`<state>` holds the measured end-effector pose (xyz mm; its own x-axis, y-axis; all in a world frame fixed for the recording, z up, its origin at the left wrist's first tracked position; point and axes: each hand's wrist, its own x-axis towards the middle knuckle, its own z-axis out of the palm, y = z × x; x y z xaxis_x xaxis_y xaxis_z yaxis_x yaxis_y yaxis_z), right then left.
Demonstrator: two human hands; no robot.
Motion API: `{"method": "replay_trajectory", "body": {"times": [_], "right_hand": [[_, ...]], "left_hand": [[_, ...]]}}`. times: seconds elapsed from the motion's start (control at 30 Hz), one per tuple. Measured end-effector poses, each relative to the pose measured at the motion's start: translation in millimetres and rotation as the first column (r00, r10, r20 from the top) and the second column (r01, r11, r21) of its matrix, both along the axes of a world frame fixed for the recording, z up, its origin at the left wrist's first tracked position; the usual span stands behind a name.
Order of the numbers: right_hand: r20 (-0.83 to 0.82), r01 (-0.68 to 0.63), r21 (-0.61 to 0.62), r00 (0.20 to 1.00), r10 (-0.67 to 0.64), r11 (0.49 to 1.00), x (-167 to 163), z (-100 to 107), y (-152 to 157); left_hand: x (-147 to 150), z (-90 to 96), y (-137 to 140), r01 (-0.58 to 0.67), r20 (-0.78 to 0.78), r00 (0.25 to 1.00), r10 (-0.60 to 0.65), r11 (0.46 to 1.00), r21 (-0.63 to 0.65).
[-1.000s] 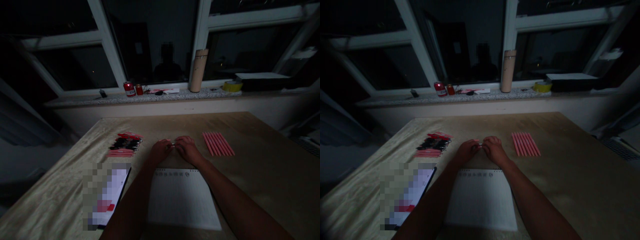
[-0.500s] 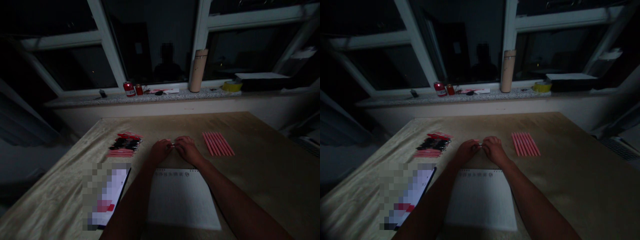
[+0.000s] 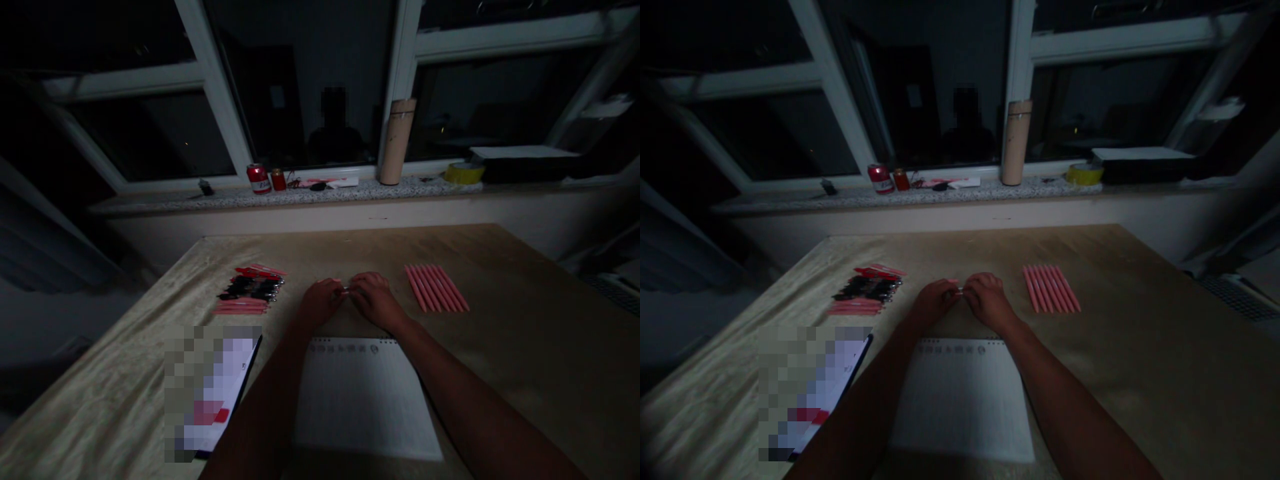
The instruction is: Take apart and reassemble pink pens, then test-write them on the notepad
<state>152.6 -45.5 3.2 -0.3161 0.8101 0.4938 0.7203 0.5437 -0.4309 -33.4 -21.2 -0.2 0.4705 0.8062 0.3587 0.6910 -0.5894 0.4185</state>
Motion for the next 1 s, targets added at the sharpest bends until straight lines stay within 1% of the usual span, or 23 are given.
{"method": "replay_trajectory", "body": {"times": [0.07,0.13,0.2,0.27,0.4,0.5,0.6,0.67,0.8,0.87,1.0], "right_hand": [[-0.003,0.05,0.003,0.999,-0.05,0.999,1,0,1],[-0.001,0.136,0.007,0.991,-0.136,0.991,2,-2,2],[0.013,0.23,0.003,0.973,-0.23,0.973,3,-6,4],[0.048,0.297,-0.005,0.954,-0.296,0.955,5,-10,6],[0.127,0.352,-0.017,0.929,-0.347,0.936,6,-15,8],[0.144,0.37,-0.046,0.922,-0.36,0.928,7,-14,8],[0.133,0.365,-0.045,0.925,-0.356,0.93,7,-10,7],[0.117,0.338,-0.029,0.936,-0.333,0.941,6,-8,6],[0.089,0.203,-0.025,0.976,-0.2,0.979,3,-5,3],[0.084,0.142,-0.03,0.987,-0.139,0.989,1,-4,3],[0.087,0.098,-0.035,0.992,-0.095,0.995,1,-4,3]], "left_hand": [[0,0.3,0,-0.009,0.0,1.0,0.009,1.0,-0.008],[0,1.2,0,-0.021,-0.002,1.0,0.021,1.0,-0.015],[1,2.2,-1,-0.032,-0.003,0.999,0.032,0.999,-0.012],[1,3.2,-2,-0.033,-0.002,0.999,0.033,0.999,-0.006],[1,4.0,-3,-0.047,-0.005,0.999,0.047,0.999,-0.004],[0,3.7,-2,-0.054,-0.014,0.998,0.054,0.998,-0.012],[-1,2.9,-1,-0.061,-0.008,0.998,0.06,0.998,-0.006],[-2,2.3,-1,-0.078,-0.004,0.997,0.078,0.997,0.004],[-2,2.4,0,-0.108,0.003,0.994,0.108,0.994,0.026],[-3,2.8,0,-0.113,0.004,0.994,0.113,0.993,0.035],[-3,2.7,-1,-0.114,0.009,0.994,0.113,0.993,0.04]]}}
